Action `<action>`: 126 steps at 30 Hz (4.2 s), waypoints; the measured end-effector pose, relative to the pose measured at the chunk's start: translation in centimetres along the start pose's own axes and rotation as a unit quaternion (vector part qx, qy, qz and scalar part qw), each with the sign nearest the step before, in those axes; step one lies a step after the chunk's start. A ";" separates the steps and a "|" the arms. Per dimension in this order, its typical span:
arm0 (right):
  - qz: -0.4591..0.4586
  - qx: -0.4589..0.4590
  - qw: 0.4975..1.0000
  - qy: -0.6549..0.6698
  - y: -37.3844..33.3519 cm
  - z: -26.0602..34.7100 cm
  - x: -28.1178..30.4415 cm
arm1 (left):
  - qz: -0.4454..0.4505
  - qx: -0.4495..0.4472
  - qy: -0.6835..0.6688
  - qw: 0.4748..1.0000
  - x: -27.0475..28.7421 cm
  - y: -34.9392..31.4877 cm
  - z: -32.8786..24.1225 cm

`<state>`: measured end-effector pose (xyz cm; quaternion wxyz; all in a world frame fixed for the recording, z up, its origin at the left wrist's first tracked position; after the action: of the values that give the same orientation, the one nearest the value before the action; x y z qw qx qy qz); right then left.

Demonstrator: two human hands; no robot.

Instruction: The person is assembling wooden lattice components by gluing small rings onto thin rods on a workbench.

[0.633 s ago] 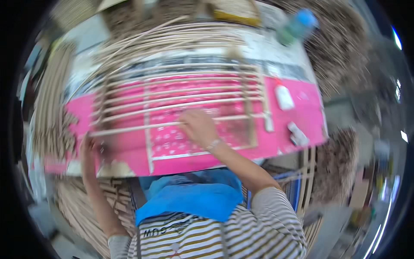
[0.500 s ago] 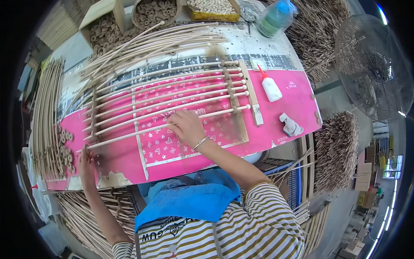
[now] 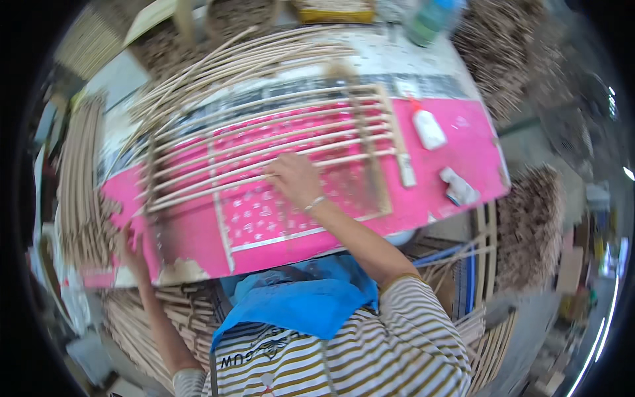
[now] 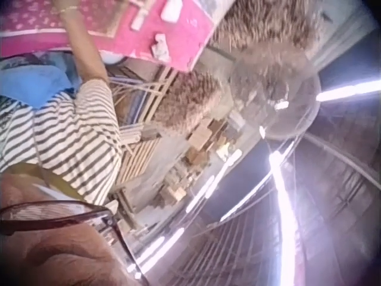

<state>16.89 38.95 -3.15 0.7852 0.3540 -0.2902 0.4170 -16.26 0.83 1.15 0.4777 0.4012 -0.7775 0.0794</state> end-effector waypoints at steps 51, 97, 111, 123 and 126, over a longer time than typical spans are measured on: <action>-0.086 -0.035 0.995 0.041 -5.9 0.4 7.6 | 0.237 -0.330 0.103 0.908 -22.4 1.2 -30.3; -0.125 -0.191 0.962 0.149 -16.8 -3.5 13.2 | 0.203 -0.317 0.105 0.920 -22.8 2.2 -31.1; -0.063 -0.103 0.992 0.038 -15.4 0.9 7.4 | 0.144 -0.298 0.103 0.938 -20.0 1.4 -25.7; -0.064 -0.073 0.995 0.017 -16.1 0.2 6.5 | 0.128 -0.364 0.140 0.912 -21.1 1.9 -23.9; -0.045 -0.084 0.995 0.012 -16.5 -0.6 6.1 | 0.143 -0.347 0.131 0.918 -18.0 0.3 -24.9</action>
<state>34.12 35.54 -4.04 0.8335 0.2950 -0.2984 0.3593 4.46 23.53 -0.02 0.6678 0.0804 -0.7360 -0.0762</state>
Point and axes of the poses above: each hand's wrist, its own y-axis towards the middle knuckle, its own x-axis out of the back of the hand, z = x × y, the point moved 8 cm from there along y, towards the middle knuckle, and after that the axes turned 13 degrees about z, right-handed, at the moved point
